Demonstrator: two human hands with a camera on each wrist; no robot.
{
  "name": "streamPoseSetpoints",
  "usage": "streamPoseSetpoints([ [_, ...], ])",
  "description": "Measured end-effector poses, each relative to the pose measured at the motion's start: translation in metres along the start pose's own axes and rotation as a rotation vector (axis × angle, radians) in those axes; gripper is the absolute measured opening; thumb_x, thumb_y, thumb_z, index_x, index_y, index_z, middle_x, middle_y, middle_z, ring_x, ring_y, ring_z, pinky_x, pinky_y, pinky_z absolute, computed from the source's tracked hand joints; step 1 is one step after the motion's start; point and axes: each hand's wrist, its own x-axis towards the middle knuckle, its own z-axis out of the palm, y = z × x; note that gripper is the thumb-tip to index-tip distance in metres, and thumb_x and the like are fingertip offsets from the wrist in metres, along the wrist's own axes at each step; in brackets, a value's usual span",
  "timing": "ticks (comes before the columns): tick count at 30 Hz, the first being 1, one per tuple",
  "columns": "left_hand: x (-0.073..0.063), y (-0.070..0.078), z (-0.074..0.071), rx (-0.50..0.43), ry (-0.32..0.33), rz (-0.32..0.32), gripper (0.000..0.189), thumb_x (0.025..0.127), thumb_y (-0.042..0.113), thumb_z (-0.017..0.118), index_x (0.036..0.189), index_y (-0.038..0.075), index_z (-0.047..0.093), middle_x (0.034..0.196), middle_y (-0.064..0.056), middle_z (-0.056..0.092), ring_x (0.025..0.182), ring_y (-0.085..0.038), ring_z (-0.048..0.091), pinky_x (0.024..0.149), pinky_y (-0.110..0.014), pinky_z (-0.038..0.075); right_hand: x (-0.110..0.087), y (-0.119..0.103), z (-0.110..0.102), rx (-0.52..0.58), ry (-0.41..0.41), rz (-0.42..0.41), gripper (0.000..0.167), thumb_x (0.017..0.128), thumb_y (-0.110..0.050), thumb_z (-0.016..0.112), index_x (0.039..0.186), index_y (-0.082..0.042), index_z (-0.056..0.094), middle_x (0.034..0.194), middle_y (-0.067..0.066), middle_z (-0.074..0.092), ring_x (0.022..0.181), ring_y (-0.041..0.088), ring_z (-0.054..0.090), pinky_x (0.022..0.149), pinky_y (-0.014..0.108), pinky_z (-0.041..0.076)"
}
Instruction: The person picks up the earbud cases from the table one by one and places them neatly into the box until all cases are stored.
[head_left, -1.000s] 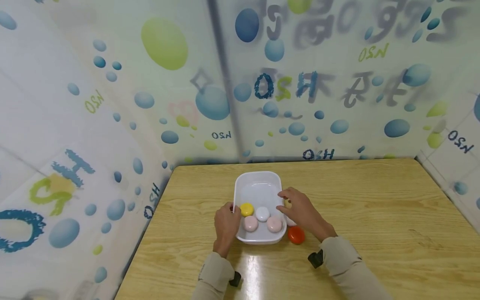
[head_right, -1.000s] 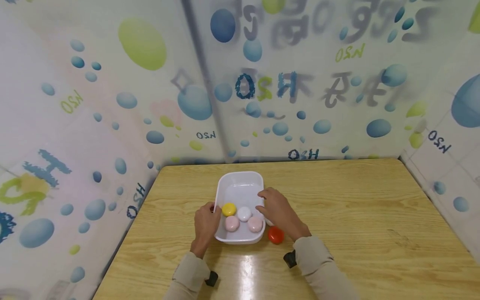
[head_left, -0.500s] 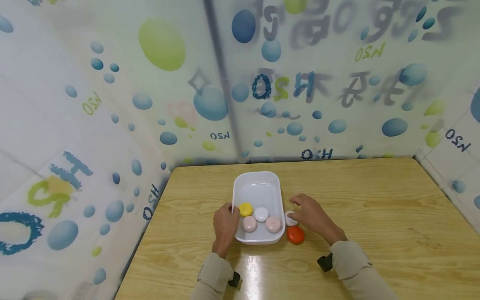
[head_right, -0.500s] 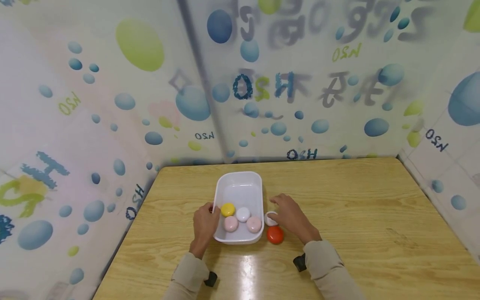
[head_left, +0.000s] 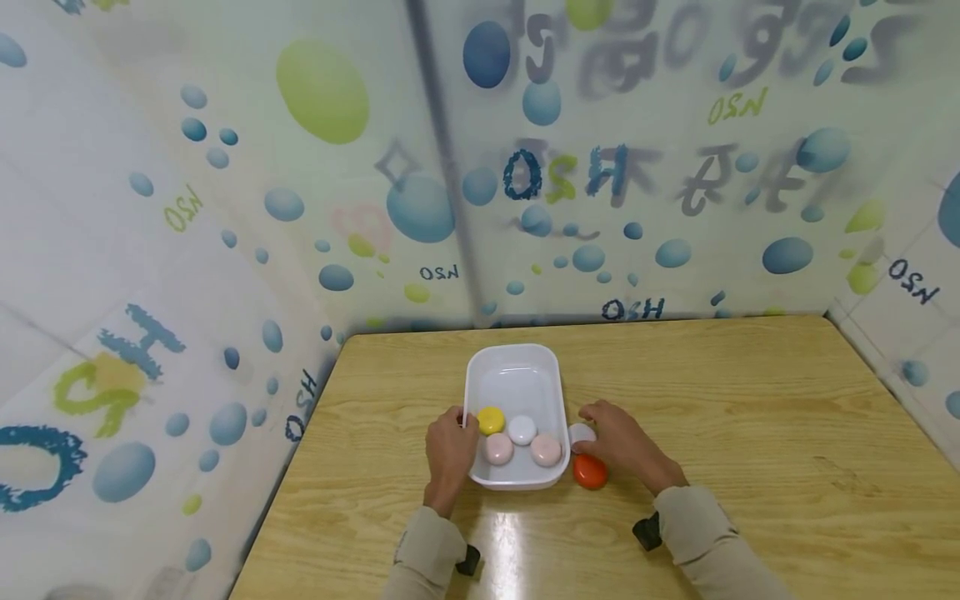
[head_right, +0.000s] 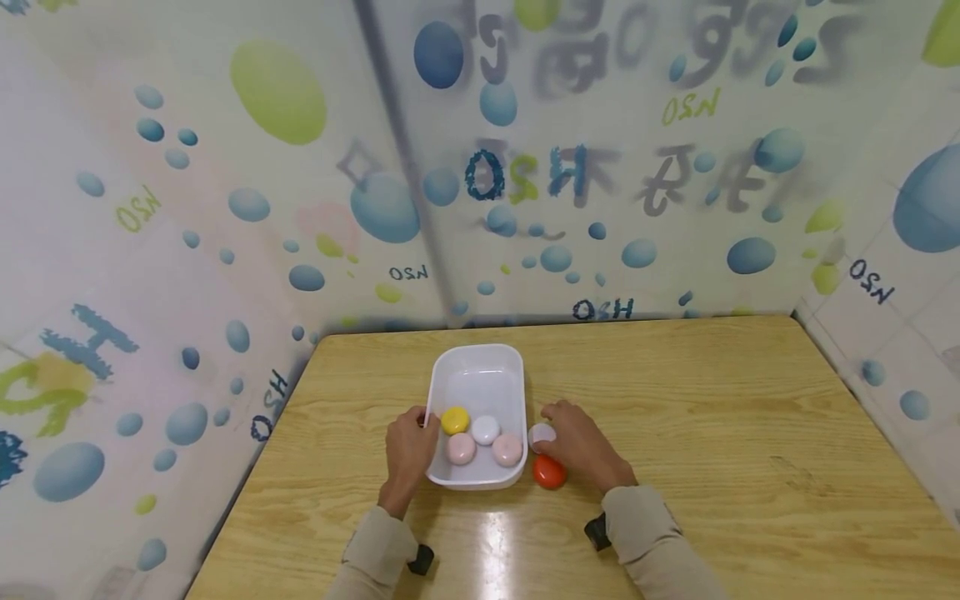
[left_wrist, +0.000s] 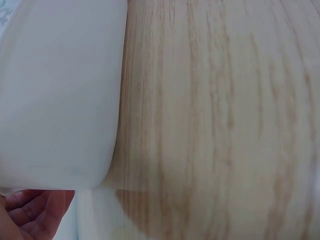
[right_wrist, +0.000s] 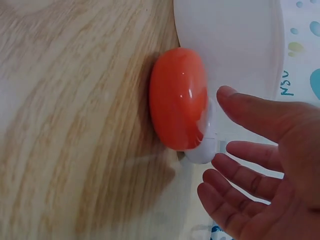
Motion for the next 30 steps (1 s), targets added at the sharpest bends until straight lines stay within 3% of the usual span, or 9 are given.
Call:
streamPoseSetpoints([
  [9, 0.0006, -0.001, 0.0008, 0.004, 0.0, 0.0, 0.019, 0.089, 0.016, 0.064, 0.094, 0.0, 0.073, 0.081, -0.011, 0.071, 0.073, -0.024, 0.065, 0.065, -0.04, 0.052, -0.0013, -0.0011, 0.006, 0.015, 0.013, -0.039, 0.041, 0.079, -0.02, 0.082, 0.112, -0.001, 0.066, 0.1, 0.008, 0.062, 0.085, 0.02, 0.056, 0.078, 0.036, 0.051],
  [20, 0.001, -0.0005, 0.0007, -0.007, -0.023, -0.024, 0.02, 0.089, 0.015, 0.063, 0.097, -0.001, 0.073, 0.083, -0.012, 0.071, 0.075, -0.024, 0.064, 0.067, -0.039, 0.053, 0.0011, -0.0011, 0.0095, -0.008, 0.013, -0.008, 0.043, 0.08, -0.022, 0.081, 0.114, 0.0, 0.066, 0.104, 0.01, 0.063, 0.09, 0.022, 0.058, 0.082, 0.038, 0.051],
  [30, 0.0012, -0.001, 0.001, -0.004, -0.015, -0.019, 0.018, 0.089, 0.015, 0.064, 0.095, 0.0, 0.073, 0.08, -0.01, 0.07, 0.072, -0.021, 0.063, 0.064, -0.037, 0.052, 0.004, -0.001, 0.0089, -0.041, 0.025, -0.037, 0.041, 0.079, -0.021, 0.082, 0.109, 0.001, 0.066, 0.1, 0.01, 0.063, 0.086, 0.022, 0.057, 0.079, 0.038, 0.05],
])
